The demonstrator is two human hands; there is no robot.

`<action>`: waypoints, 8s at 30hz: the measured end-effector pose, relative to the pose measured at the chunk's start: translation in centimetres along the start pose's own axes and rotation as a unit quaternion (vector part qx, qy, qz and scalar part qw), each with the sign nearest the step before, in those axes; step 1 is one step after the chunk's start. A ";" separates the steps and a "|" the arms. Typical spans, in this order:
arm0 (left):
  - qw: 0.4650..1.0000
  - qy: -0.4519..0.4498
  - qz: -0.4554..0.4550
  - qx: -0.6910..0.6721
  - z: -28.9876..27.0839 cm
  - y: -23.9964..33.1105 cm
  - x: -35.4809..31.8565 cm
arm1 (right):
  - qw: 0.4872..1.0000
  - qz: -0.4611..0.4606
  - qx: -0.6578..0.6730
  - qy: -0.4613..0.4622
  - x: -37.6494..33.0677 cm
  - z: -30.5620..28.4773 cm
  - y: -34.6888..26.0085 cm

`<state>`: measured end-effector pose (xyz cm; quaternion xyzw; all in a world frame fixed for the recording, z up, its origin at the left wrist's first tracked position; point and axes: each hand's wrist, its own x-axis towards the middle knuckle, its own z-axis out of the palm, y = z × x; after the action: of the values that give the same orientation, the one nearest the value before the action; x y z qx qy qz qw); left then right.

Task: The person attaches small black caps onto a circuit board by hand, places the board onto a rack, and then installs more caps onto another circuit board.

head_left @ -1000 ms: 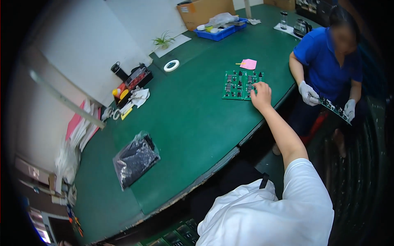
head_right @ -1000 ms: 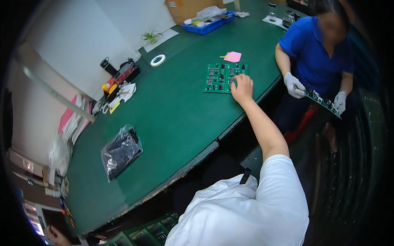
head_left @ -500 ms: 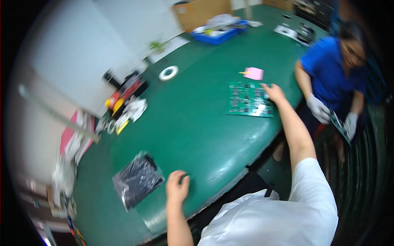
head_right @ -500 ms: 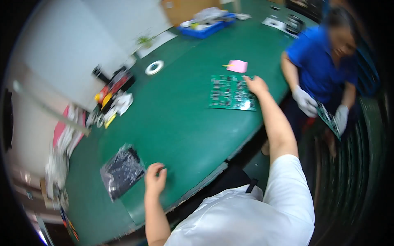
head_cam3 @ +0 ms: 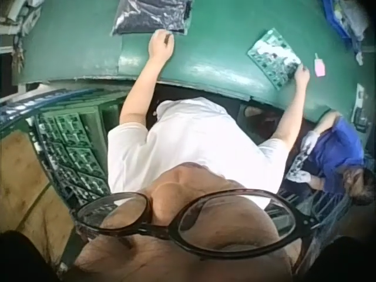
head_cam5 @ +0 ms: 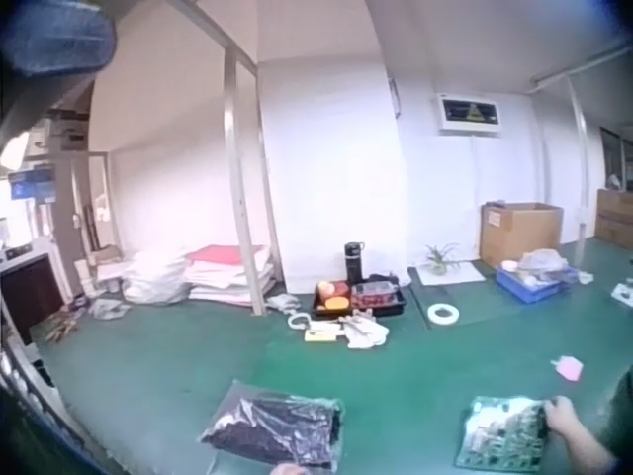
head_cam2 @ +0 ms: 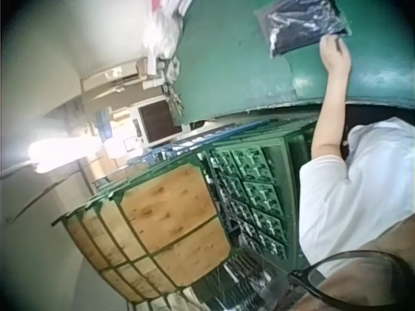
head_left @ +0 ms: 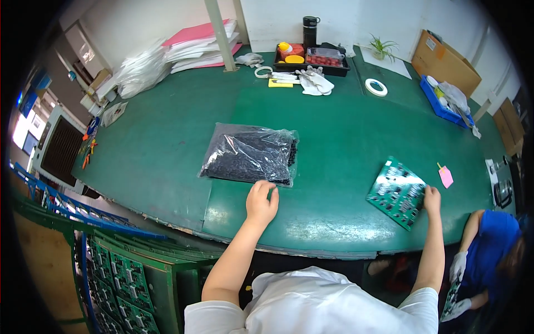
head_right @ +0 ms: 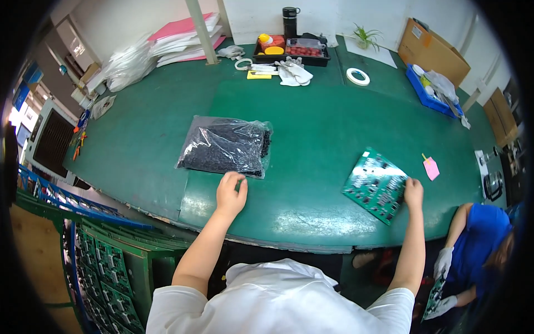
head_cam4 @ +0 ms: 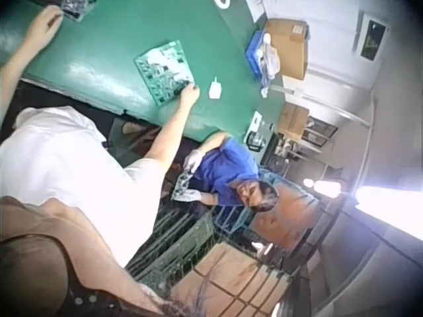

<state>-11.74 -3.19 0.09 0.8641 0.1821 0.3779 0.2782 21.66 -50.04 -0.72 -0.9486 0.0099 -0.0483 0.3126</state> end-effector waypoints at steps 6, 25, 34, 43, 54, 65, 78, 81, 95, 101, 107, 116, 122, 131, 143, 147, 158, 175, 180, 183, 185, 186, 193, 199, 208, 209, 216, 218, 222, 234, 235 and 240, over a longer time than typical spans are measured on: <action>0.954 -0.181 0.166 0.174 2.5 -0.4 6.9 | 0.991 -0.055 0.000 -0.125 -5.0 6.9 -10.3; 0.944 0.089 -0.244 0.203 -1.9 -10.0 6.3 | 0.825 -0.524 -0.100 -0.187 -10.4 18.0 -33.6; 0.958 0.066 -0.198 0.197 -1.3 -10.7 5.3 | 0.749 -0.599 -0.038 -0.281 -12.8 22.5 -38.9; 0.968 0.086 -0.176 0.159 -1.2 -11.1 5.6 | 0.654 -0.717 -0.003 -0.241 -13.2 23.6 -38.5; 0.924 0.170 -0.282 0.196 -4.6 -14.2 6.7 | 0.609 -0.728 -0.038 -0.314 -16.5 24.7 -38.9; 0.929 0.156 -0.283 0.182 -9.3 -16.3 3.5 | 0.599 -0.736 0.015 -0.316 -21.5 24.3 -40.5; 0.931 0.127 -0.138 0.314 -12.7 -13.5 0.1 | 0.569 -0.768 0.079 -0.283 -26.2 26.4 -37.9; 0.987 0.060 0.031 0.149 -8.5 -5.3 0.3 | 0.579 -0.764 0.111 -0.260 -24.6 26.5 -36.5; 0.988 0.036 0.043 0.141 -2.5 -1.1 -1.4 | 0.577 -0.791 0.068 -0.190 -18.8 24.6 -35.5; 0.984 0.059 0.048 0.160 -0.9 -0.7 -2.6 | 0.627 -0.748 0.087 -0.201 -17.5 22.9 -34.6; 0.977 0.068 0.054 0.196 -0.9 -1.8 -2.7 | 0.626 -0.756 0.057 -0.185 -23.7 24.6 -33.3; 0.979 0.054 0.041 0.191 -0.9 -1.2 -2.5 | 0.622 -0.761 0.050 -0.180 -19.9 24.5 -34.4; 0.994 0.015 0.078 0.068 0.2 -0.7 -4.0 | 0.620 -0.759 0.072 -0.184 -17.4 23.0 -34.0; 0.982 -0.125 0.059 0.129 2.7 0.9 -1.8 | 0.856 -0.505 -0.060 -0.091 -8.7 25.8 -36.2; 0.986 -0.059 0.019 0.152 4.0 -0.4 0.4 | 0.771 -0.506 -0.178 -0.343 -11.0 22.7 -36.6; 0.982 -0.054 0.049 0.175 4.0 -0.1 2.4 | 0.745 -0.499 -0.132 -0.422 -11.4 20.1 -35.8; 0.933 -0.284 0.090 0.203 5.4 1.7 8.2 | 0.854 -0.443 0.157 -0.224 -15.6 9.9 -23.9; 0.962 -0.229 0.147 0.027 4.4 3.5 0.4 | 0.832 -0.540 -0.025 -0.129 -20.1 10.8 -20.4; 0.955 -0.256 0.149 0.032 4.4 3.3 0.3 | 0.845 -0.518 0.017 -0.136 -20.0 11.2 -20.2; 0.955 -0.264 0.134 0.023 4.4 4.0 -0.1 | 0.839 -0.523 0.021 -0.151 -19.7 11.0 -20.0; 0.957 -0.255 0.141 0.011 5.0 4.3 -0.8 | 0.821 -0.547 -0.011 -0.161 -19.2 10.2 -19.7; 0.956 -0.251 0.153 -0.003 5.1 4.4 -1.0 | 0.820 -0.549 -0.020 -0.161 -19.0 9.8 -19.6; 0.958 -0.241 0.146 0.042 5.1 3.5 -0.5 | 0.816 -0.543 -0.042 -0.192 -18.7 9.3 -21.5; 0.961 -0.230 0.144 0.059 5.9 4.4 -0.7 | 0.771 -0.627 -0.039 -0.105 -17.4 14.6 -27.7; 0.974 -0.180 -0.044 -0.134 3.9 4.9 -1.0 | 0.742 -0.620 -0.173 -0.187 -17.8 18.3 -29.1; 0.972 -0.176 -0.041 -0.152 4.3 5.2 -0.7 | 0.754 -0.611 -0.168 -0.174 -17.5 18.1 -29.2; 0.963 -0.186 -0.026 -0.195 5.6 6.5 -0.2 | 0.845 -0.470 0.231 -0.106 -12.0 13.1 -28.3; 0.964 -0.200 -0.023 -0.174 6.3 6.7 -0.2 | 0.878 -0.384 0.252 -0.136 -10.8 10.8 -25.8; 0.974 -0.205 0.053 -0.083 7.7 7.6 1.1 | 0.875 -0.396 0.212 -0.182 -12.5 10.9 -20.0; 0.962 -0.224 0.142 0.067 10.5 8.7 2.6 | 0.828 -0.530 0.149 -0.105 -15.0 11.0 -20.4; 0.962 -0.223 0.141 0.067 10.4 8.7 2.5 | 0.824 -0.534 0.153 -0.111 -14.9 11.3 -20.4; 0.972 -0.175 0.144 0.057 10.3 8.7 1.9 | 0.831 -0.525 0.123 -0.133 -14.8 11.9 -20.1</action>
<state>-1.82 -12.50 0.74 0.9483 0.0256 0.2462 0.1986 7.84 -26.11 0.44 -0.7619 -0.5375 -0.0791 0.3527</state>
